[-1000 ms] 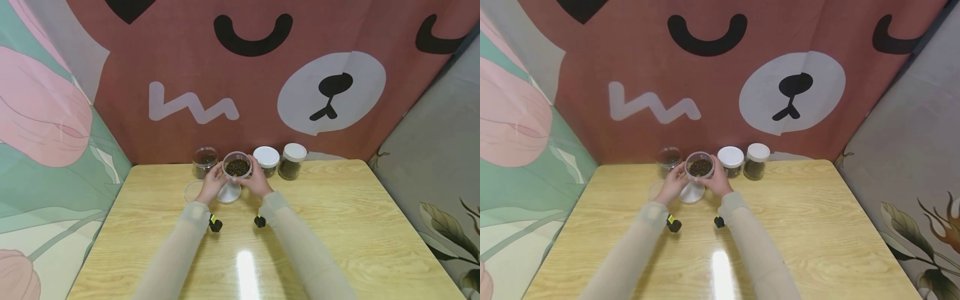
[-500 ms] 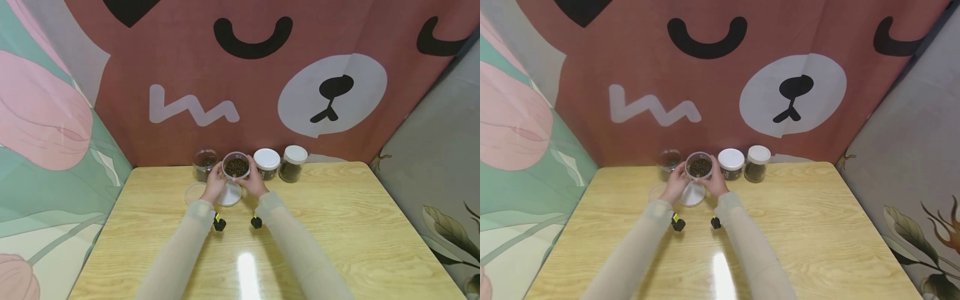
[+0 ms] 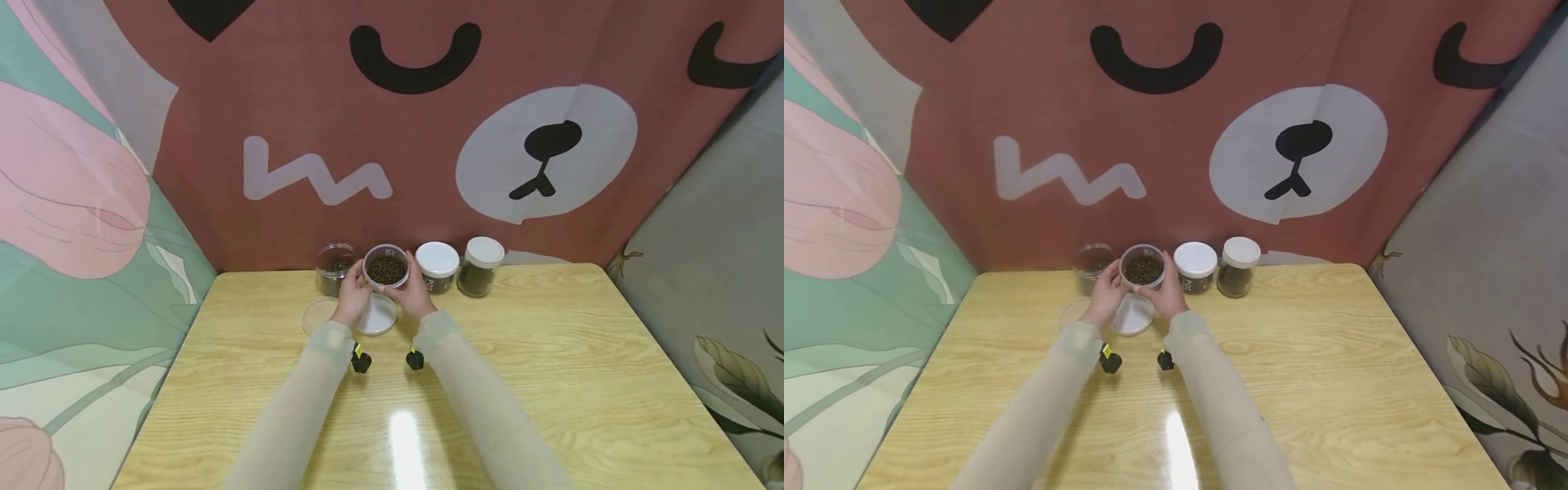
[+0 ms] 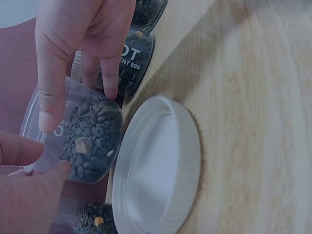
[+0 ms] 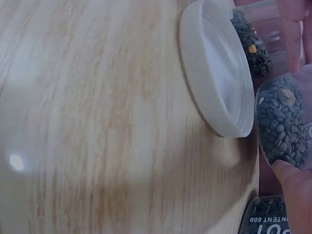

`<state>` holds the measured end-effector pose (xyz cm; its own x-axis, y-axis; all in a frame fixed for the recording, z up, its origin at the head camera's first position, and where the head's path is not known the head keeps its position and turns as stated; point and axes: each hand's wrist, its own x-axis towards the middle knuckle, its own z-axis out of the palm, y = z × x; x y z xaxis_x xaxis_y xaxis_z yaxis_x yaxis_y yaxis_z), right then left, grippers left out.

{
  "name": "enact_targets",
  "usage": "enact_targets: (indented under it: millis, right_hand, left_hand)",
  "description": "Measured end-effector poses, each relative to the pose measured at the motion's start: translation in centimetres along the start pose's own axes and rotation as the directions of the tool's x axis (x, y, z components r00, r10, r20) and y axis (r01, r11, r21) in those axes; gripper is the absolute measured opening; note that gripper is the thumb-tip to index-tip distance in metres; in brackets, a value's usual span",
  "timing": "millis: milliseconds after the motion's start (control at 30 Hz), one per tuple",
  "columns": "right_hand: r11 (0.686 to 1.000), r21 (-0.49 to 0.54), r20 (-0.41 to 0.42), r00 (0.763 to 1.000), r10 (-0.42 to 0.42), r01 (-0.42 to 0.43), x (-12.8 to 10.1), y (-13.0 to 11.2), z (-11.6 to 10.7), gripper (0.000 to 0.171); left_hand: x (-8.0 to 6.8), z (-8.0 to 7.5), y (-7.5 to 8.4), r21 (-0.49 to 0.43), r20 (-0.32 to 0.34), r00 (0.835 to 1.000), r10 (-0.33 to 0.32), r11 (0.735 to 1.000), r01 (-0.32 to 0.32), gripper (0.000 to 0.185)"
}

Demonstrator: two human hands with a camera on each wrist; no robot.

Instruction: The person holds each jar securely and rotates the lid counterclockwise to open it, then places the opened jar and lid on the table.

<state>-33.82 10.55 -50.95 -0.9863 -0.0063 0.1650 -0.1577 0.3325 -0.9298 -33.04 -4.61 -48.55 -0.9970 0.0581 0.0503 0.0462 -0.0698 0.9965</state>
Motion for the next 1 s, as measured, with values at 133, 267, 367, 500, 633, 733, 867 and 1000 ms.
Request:
enact_targets:
  millis: [133, 267, 367, 500, 633, 733, 867, 1000]
  right_hand:
    - [0.999, 0.051, -0.004, 1.000, -0.003, 0.003, 0.1, -0.4, 0.1, 0.106]
    - [0.997, 0.070, -0.016, 0.999, -0.036, 0.037, 0.2, -0.8, 0.2, 0.104]
    - [0.998, 0.048, -0.023, 0.999, -0.043, 0.044, 0.2, -0.8, 0.3, 0.103]
    - [1.000, -0.004, -0.025, 0.999, -0.025, 0.025, 0.2, -0.7, 0.3, 0.105]
    - [0.999, -0.037, -0.023, 1.000, 0.001, -0.002, 0.2, -0.5, 0.1, 0.105]
    - [0.999, -0.048, -0.015, 1.000, 0.022, -0.023, 0.3, -0.5, 0.1, 0.105]
    - [0.996, -0.073, -0.008, 0.999, 0.048, -0.048, 0.3, -0.4, 0.1, 0.105]
    - [0.995, -0.076, -0.003, 0.998, 0.064, -0.064, 0.1, -0.1, 0.2, 0.104]
  left_hand:
    - [0.3, 0.1, 0.1, -0.001, -0.025, 1.000, 0.001, 1.000, -0.001, 0.066]
    - [0.4, 0.2, 0.2, 0.027, -0.041, 0.999, 0.010, 1.000, -0.009, 0.064]
    - [0.5, 0.4, 0.2, 0.062, -0.058, 0.998, 0.015, 0.998, -0.011, 0.064]
    - [0.5, 1.0, 0.3, 0.112, -0.092, 0.996, 0.006, 0.994, 0.004, 0.070]
    - [0.4, 1.5, 0.5, 0.165, -0.122, 0.993, -0.009, 0.986, 0.029, 0.076]
    - [0.4, 1.5, 0.3, 0.171, -0.131, 0.991, -0.022, 0.984, 0.045, 0.075]
    - [0.3, 1.6, 0.1, 0.181, -0.140, 0.989, -0.043, 0.981, 0.068, 0.073]
    - [0.1, 1.7, 0.1, 0.205, -0.160, 0.985, -0.064, 0.974, 0.096, 0.072]
